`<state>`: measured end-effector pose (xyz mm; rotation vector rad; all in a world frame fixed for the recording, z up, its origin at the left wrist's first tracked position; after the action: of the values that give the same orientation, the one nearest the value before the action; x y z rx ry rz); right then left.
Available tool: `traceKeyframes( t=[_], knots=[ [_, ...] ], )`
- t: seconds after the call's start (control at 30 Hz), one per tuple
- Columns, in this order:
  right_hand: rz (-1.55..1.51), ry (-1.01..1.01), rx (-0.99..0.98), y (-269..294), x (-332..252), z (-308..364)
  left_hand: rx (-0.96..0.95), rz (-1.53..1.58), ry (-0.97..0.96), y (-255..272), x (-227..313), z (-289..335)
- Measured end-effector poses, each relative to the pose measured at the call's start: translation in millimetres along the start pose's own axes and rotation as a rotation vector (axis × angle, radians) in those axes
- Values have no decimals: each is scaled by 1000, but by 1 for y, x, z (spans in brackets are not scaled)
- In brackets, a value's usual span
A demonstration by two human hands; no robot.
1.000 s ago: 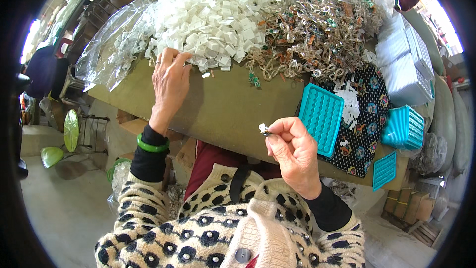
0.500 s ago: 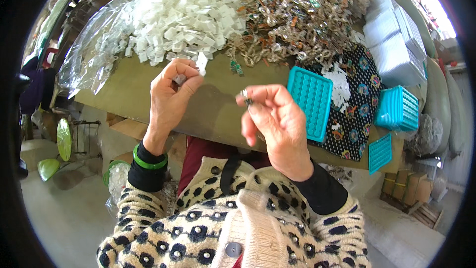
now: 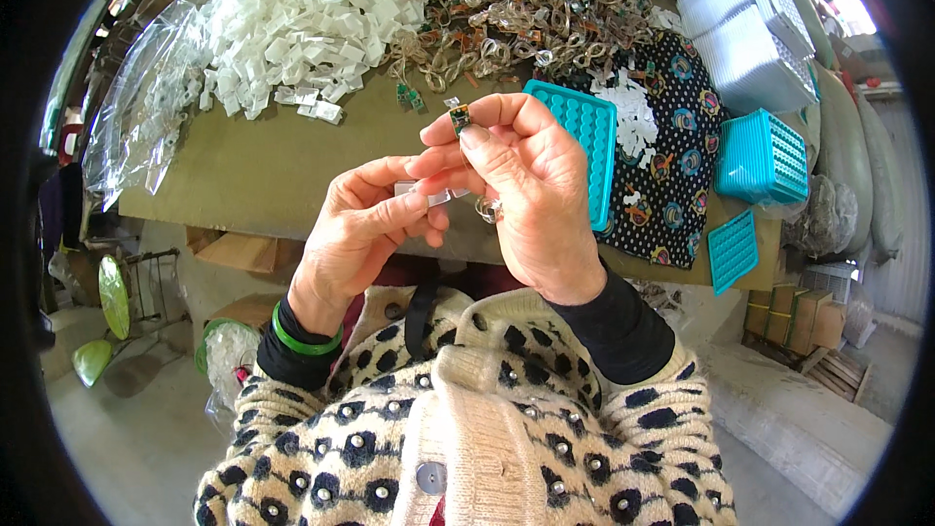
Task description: The person repeatedly picks small cylindrical components from a teal tray and inserts them into white plastic housings. They handle the components and housings by hand, occasionally placing finished units on the table and retrieving new parts from the tray.
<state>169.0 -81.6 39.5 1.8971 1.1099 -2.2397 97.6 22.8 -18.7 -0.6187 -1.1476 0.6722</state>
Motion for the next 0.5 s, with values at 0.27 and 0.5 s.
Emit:
traceKeyframes(
  t=[0.27,0.5],
  knots=[
    [248,89,45,6,-15,19,98,-146,-205,6,9,-1],
    [201,0,13,6,0,11,62,-99,-132,-6,3,5]
  ],
)
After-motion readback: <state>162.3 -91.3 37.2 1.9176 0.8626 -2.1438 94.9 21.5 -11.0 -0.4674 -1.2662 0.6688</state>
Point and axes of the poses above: each hand's wrist, its own z-axis away from the middle knuckle, its own y-axis out of the back of the hand, x = y × z, the point moved 9 cm from there along -z, towards the middle knuckle, and after that the axes turned 3 degrees about y, right-handed, at the moved point
